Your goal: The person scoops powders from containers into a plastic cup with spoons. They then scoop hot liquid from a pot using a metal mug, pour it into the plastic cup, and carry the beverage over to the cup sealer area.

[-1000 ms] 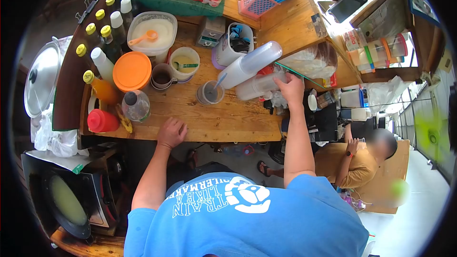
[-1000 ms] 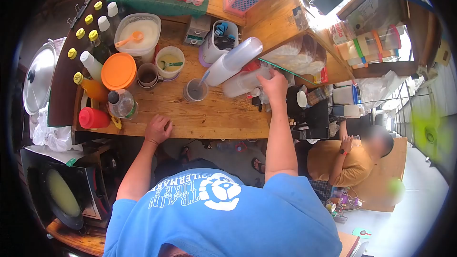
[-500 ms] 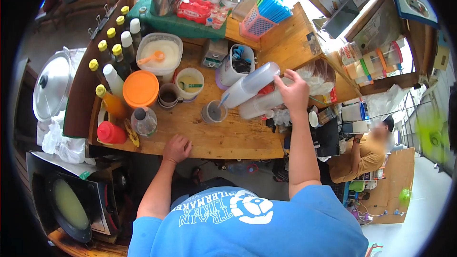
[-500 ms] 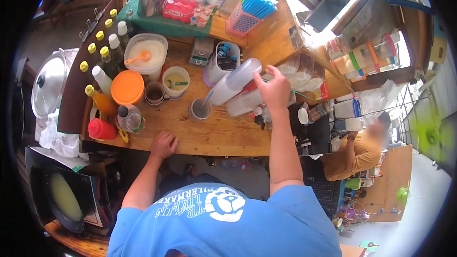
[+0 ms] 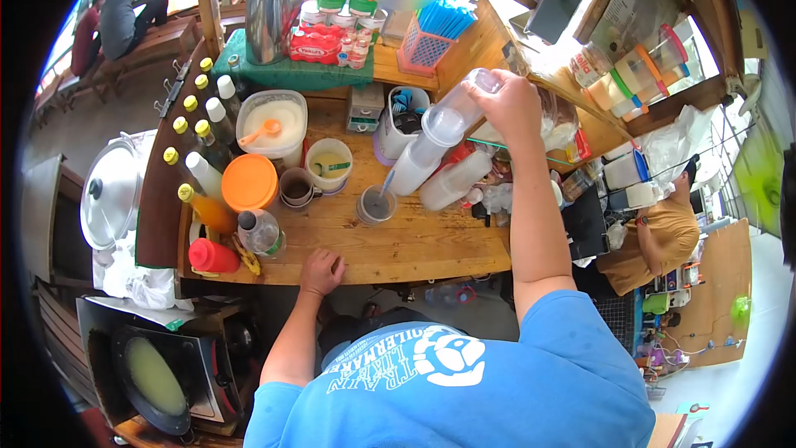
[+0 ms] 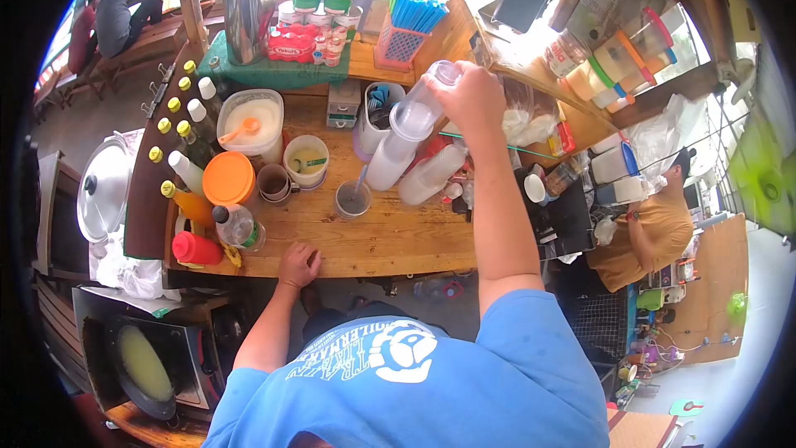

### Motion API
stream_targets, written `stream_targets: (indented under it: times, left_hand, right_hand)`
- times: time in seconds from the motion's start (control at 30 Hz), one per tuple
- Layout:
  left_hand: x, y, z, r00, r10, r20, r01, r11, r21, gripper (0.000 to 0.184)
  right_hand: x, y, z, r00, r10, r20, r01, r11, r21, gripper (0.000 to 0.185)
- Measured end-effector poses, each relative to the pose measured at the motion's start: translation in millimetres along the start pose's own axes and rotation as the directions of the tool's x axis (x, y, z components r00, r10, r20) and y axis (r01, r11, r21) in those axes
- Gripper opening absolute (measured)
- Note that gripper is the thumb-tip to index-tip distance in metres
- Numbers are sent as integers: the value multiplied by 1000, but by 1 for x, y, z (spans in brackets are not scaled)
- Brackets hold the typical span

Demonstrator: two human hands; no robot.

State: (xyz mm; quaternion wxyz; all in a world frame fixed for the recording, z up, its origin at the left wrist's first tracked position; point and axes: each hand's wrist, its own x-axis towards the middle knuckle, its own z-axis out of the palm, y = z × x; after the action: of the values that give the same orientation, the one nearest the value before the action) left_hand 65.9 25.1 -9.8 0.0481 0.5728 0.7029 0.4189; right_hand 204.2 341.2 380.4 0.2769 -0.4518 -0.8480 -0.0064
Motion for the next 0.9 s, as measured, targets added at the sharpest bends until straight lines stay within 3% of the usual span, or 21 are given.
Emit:
stream_targets:
  times: [0.2,0.27,0.3,0.37,0.43,0.5,0.6,0.73,0.77,0.8,0.83,0.87,0.9]
  left_hand:
    - [7,11,-12,990,-125,64,133,982,-134,13]
    - [8,24,-18,914,-340,220,392,879,-271,17]
    - [16,36,-25,914,-339,222,391,882,-262,17]
    - [34,63,-39,981,-178,83,195,937,-292,19]
    - [57,87,-49,983,-161,90,183,922,-341,18]
    - [83,109,-60,986,-143,91,168,904,-393,17]
    - [115,136,-76,980,-128,151,182,882,-435,18]
    - [147,163,-87,970,-106,220,214,803,-556,21]
    - [156,172,-89,969,-92,229,219,751,-623,28]
    - [171,185,-91,988,-51,144,136,721,-680,43]
    - [191,198,-92,998,-15,59,53,684,-727,58]
    - [213,207,-89,1000,16,-14,-21,539,-842,69]
    - [235,214,-87,995,34,-91,-98,373,-923,80]
  right_hand:
    - [16,-4,-28,997,-6,79,13,996,-93,50]
    - [18,-2,-30,997,-12,77,17,997,-74,50]
    - [18,0,-31,997,-14,82,19,998,-64,49]
    - [20,5,-30,997,-9,83,14,999,-52,51]
    - [18,6,-31,997,-7,83,10,999,-39,54]
    - [13,4,-40,996,-22,-86,25,999,36,62]
    - [10,13,-49,982,-53,-183,78,988,134,68]
    - [-16,4,-77,960,84,-267,9,945,327,57]
    - [-26,3,-69,946,214,-243,14,723,690,49]
    - [-38,2,-59,932,321,-167,38,373,927,41]
    - [-55,-8,-41,957,285,50,-50,-8,999,37]
    - [-74,-23,-19,956,172,237,-157,-383,910,34]
    - [-88,-36,0,928,102,359,-273,-469,840,36]
